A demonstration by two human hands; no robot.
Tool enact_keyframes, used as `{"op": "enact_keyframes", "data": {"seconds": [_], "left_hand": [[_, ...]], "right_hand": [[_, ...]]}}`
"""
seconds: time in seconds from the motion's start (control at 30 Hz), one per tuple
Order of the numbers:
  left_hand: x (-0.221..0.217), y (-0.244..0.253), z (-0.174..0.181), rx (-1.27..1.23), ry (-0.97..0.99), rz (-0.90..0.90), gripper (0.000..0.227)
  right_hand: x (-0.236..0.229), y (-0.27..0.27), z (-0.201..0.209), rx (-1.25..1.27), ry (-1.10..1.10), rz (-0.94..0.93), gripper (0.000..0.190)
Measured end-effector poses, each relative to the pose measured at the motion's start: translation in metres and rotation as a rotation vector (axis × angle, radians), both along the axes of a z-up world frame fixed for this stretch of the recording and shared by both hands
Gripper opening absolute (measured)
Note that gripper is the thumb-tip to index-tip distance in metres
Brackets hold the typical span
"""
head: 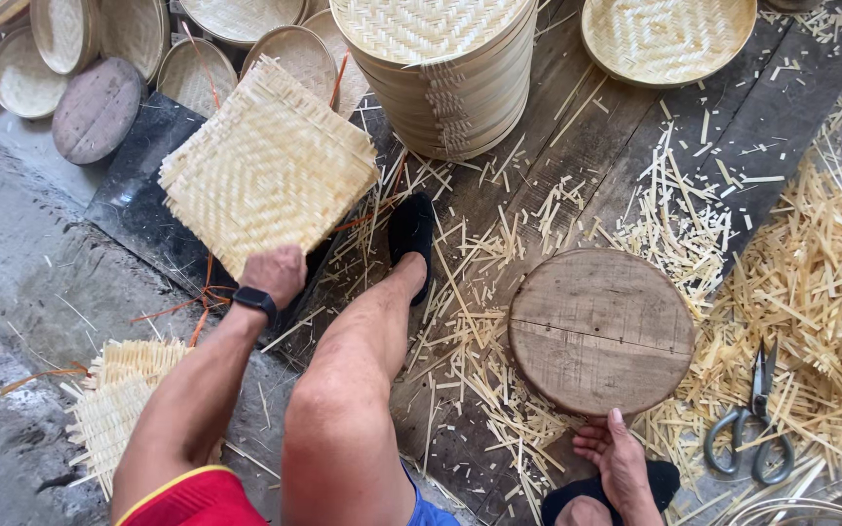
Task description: The person constructs bamboo steamer components by hand and using shears, fitting woven bamboo mats into circular frames and trimming excess bamboo strips from a wooden mold.
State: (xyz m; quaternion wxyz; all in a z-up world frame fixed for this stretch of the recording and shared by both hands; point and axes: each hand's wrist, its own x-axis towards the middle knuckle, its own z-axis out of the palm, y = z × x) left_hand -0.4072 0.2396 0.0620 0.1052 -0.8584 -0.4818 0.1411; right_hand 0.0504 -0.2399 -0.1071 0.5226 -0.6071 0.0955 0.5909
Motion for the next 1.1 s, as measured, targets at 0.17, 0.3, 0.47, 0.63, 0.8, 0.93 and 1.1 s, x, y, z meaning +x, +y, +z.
{"op": "enact_keyframes", "data": {"seconds": [0.17,0.3,0.47,0.63,0.8,0.93,1.1], "left_hand": [[0.009,-0.017,0.041,-0.042,-0.434,0.187,0.021],[-0.005,-0.002,0.084,0.044,-0.664,0.289,0.017],[-0.056,0.042,0.145,0.232,-0.888,0.300,0.027],[-0.025,0.010,0.227,0.803,-0.706,0.122,0.005],[0.115,-0.091,0.298,0.501,-0.761,-0.544,0.008],[0.214,-0.127,0.270,0.120,-0.579,-1.011,0.015],[0.281,-0.178,0.096,-0.269,-0.172,-1.378,0.036]], "right_hand": [[0.000,0.000,0.002,0.023,-0.017,0.004,0.064],[0.001,-0.001,0.000,0.044,-0.024,0.001,0.062],[0.001,-0.001,-0.001,0.058,-0.017,-0.016,0.059],[0.001,-0.010,-0.012,0.034,-0.118,0.003,0.053],[-0.001,-0.027,-0.014,-0.014,-0.389,-0.009,0.062],[0.024,-0.016,0.037,0.347,-0.316,-0.254,0.059],[0.061,-0.002,0.120,0.577,0.009,-0.594,0.062]]}}
